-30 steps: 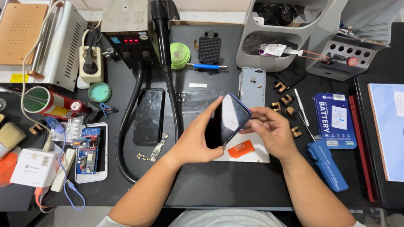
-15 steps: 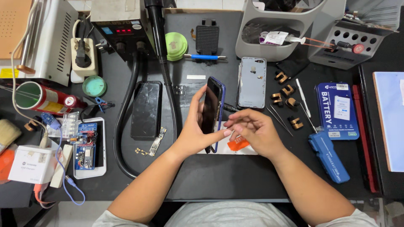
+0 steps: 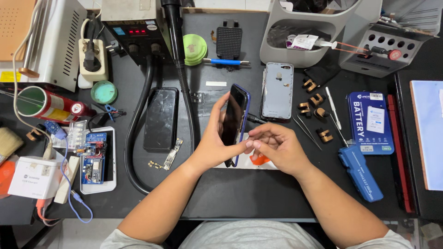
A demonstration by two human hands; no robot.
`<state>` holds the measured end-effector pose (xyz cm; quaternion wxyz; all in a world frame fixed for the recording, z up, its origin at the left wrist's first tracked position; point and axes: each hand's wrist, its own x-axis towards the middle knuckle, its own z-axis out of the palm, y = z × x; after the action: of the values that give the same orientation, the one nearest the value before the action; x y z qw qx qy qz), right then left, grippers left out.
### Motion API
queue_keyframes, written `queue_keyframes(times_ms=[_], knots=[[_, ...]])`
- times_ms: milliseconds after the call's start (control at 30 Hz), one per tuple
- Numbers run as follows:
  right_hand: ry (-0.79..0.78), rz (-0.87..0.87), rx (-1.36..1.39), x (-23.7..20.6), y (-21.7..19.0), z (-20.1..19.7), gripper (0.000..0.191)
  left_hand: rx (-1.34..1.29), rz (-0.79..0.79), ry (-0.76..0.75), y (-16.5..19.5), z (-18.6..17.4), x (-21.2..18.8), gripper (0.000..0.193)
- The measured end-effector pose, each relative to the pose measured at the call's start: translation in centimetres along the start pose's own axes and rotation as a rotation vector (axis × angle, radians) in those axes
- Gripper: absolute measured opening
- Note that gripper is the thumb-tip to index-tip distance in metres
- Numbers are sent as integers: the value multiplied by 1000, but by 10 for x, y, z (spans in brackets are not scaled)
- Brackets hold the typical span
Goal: The person disassembles a smartphone by prying open the back cover, removing the battery, and unscrewing internal components. They use a plastic pry tool and a screwdriver to separate parts and place them on the workbench.
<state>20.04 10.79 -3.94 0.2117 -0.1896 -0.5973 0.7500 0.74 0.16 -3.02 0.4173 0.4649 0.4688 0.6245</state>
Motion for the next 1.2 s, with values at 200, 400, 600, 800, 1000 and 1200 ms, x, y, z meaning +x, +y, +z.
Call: queue_keyframes(times_ms=[200,400,600,800,1000,1200], knots=[[-82,171,122,-1,-9,-6,10,-37,39,-60,4,-2,1,114],[-201,88,46,-2,-10,1,11,-127,-34,-173,-6,0,-4,114],[-78,-156,-127,-4,-8,-12,12,-1101,-384,-210,-12,-12,0,71],[-96,-340,-506,-3,4,-19,11,-1095,-243,-274,3,-11,2,77],[180,-397,-564,-1,8,-14,26,-985,-319,-303,3,-11,3,82],[86,-551,-397,7,-23,-19,75,-830,-573,-375,-13,-12,-1,74]])
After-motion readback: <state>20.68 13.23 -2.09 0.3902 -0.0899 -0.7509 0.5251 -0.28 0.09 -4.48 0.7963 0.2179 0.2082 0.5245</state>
